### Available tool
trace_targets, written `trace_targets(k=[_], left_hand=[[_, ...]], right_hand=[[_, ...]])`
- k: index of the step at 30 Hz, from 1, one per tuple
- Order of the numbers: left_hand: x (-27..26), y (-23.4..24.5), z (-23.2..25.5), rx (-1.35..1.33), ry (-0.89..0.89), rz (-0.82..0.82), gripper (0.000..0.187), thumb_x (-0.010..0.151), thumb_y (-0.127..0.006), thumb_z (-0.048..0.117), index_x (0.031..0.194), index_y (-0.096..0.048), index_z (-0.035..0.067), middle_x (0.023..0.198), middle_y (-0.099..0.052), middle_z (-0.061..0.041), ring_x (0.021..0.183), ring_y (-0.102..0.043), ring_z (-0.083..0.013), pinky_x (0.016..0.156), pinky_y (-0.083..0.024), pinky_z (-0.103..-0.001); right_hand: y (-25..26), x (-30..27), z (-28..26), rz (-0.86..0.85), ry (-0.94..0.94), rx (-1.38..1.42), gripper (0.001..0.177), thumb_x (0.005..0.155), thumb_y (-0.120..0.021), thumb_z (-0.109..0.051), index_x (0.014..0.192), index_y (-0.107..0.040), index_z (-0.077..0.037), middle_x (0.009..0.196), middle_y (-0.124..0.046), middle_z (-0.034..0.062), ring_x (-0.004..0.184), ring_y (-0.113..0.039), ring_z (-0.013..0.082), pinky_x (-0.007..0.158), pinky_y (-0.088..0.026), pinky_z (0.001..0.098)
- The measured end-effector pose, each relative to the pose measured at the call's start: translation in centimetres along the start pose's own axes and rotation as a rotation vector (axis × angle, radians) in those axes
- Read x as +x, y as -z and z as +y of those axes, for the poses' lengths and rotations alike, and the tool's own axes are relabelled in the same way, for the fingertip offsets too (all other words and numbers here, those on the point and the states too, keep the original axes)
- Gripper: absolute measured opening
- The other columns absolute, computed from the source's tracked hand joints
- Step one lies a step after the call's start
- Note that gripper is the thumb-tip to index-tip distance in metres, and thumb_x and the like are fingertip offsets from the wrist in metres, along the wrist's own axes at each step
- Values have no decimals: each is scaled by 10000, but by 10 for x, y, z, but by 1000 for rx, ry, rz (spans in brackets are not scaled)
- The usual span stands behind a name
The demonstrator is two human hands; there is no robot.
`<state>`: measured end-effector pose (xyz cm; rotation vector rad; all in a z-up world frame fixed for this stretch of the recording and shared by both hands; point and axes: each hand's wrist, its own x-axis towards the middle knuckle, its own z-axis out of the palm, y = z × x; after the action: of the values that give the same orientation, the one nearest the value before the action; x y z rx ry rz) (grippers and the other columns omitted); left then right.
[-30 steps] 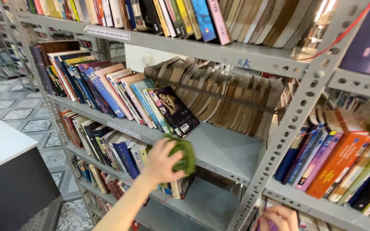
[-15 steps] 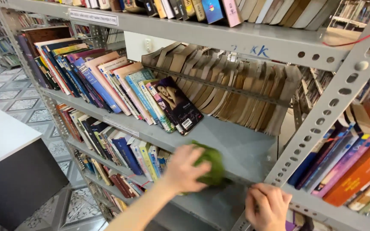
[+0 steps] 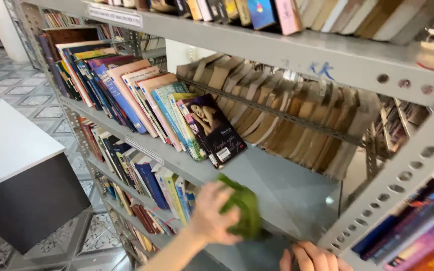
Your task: Cleaning dust from library bookshelves using a green cloth.
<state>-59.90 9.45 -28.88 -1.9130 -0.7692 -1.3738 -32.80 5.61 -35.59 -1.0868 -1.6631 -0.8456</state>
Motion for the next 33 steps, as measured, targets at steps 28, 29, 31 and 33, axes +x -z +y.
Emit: trace_targets(k=[28,29,31,33], left_hand=[[-54,108,-262,-99,-6,-111,448,705,-819,375,1019,-548,207,1194,-576,-103,1134,-535,-367,954,-463,-588],[-56,106,-261,-136,12,-78,423,691,-810,341,1002,-563,194,1195,-575,-116,1133,-529,-382,954,-446,-601],[-57,98,-254,-189,29,-40,400,677,-800,307,985,-579,180,1196,-575,-130,1133,-523,-397,955,-429,-614],[-56,90,-244,-199,58,6,367,712,-758,337,990,-577,180,1216,-557,-132,1130,-520,-413,954,-424,-615]], right_hand=[[-114,243,-192,-1138,-332,6,890,938,-387,-655,1611,-229,-96,1166,-768,152,989,-759,358,1139,-350,483],[-115,246,-196,-1112,-343,28,869,923,-409,-650,1587,-267,-108,1018,-795,154,906,-769,367,1186,-238,588],[-121,244,-187,-1084,-364,36,849,908,-431,-644,1564,-305,-119,871,-823,157,824,-778,375,1234,-126,694],[-131,235,-161,-1063,-319,115,781,902,-460,-665,1545,-355,-235,1381,-656,114,1044,-733,408,1223,-200,657]])
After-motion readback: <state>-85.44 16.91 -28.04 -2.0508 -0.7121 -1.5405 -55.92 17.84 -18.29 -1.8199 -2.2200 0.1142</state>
